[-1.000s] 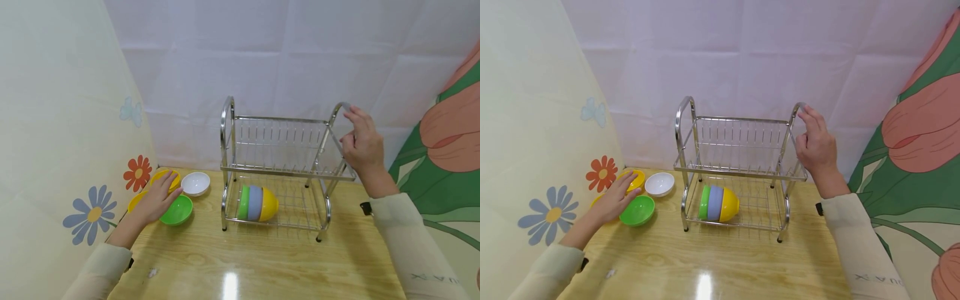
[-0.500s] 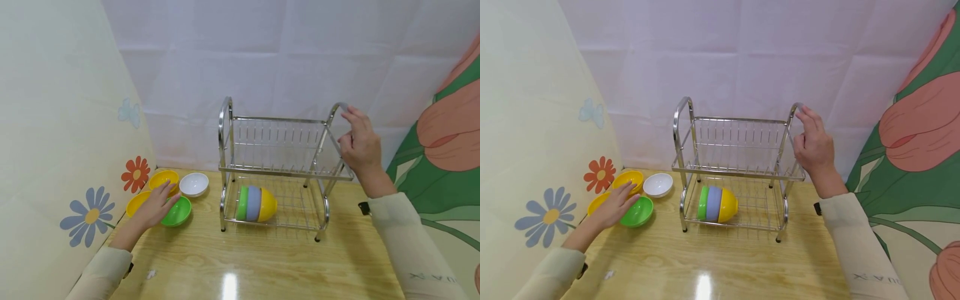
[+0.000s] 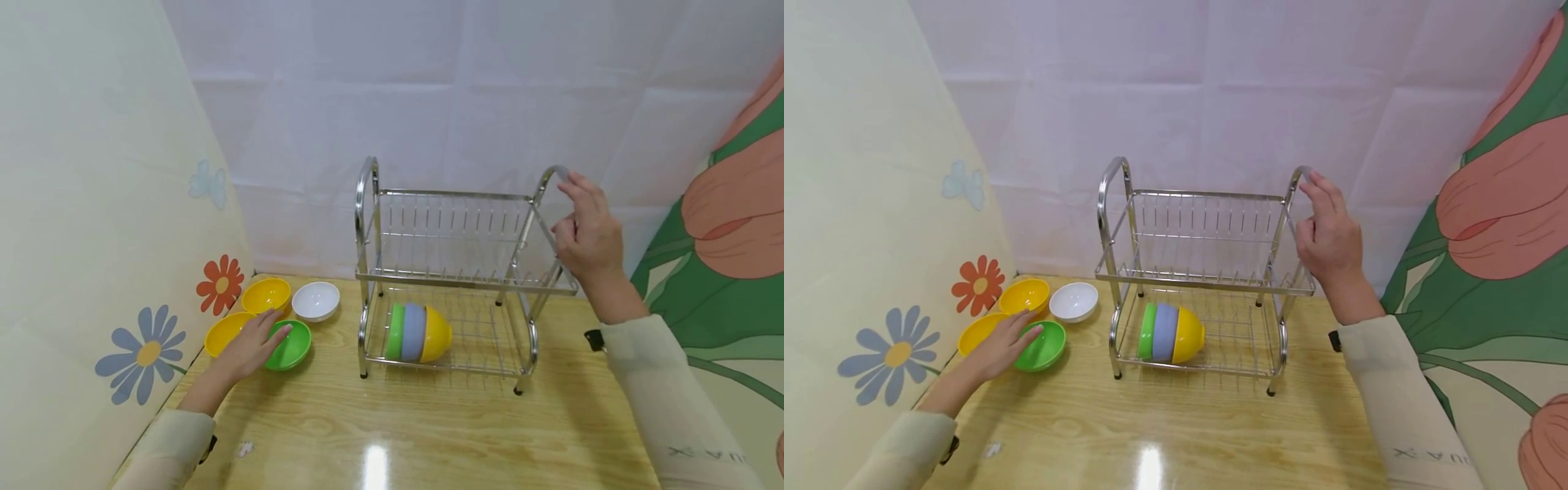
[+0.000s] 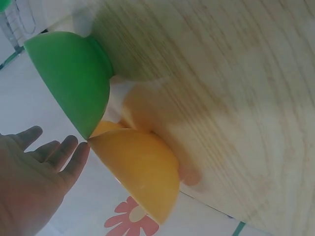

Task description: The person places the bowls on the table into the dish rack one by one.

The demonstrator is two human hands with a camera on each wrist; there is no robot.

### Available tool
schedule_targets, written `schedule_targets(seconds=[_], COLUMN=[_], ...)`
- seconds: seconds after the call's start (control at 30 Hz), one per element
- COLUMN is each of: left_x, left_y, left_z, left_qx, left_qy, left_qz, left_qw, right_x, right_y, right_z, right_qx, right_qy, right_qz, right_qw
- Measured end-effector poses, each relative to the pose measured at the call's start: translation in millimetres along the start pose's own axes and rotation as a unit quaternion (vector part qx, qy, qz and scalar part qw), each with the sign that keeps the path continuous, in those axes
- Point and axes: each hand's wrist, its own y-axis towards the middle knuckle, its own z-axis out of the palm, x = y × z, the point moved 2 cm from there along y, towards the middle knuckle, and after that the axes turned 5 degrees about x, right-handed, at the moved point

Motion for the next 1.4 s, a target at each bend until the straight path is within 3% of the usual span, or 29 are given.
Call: schedule_targets(seconds=[0.5, 0.97, 1.4], left_x=[1.1, -7.7, -6.7], left_y=[-2.4, -4.6, -6.2], left_z=[7.7, 13.1, 14.4], left_qx=[-0.004, 0.000, -0.041], left_qy=[0.017, 0.038, -0.008], left_qz=[-0.004, -0.010, 0.008], left_qw=[0.9998, 0.9992, 0.9991], right_x=[1, 3, 2], right_y=[0, 0, 0], right_z=[0, -2, -2], right_qx=[-0.002, -0.002, -0.006], right_qy=[0.004, 0.004, 0.004], right_qz=[0.004, 0.001, -0.004], right_qw=[1.000, 1.000, 1.000])
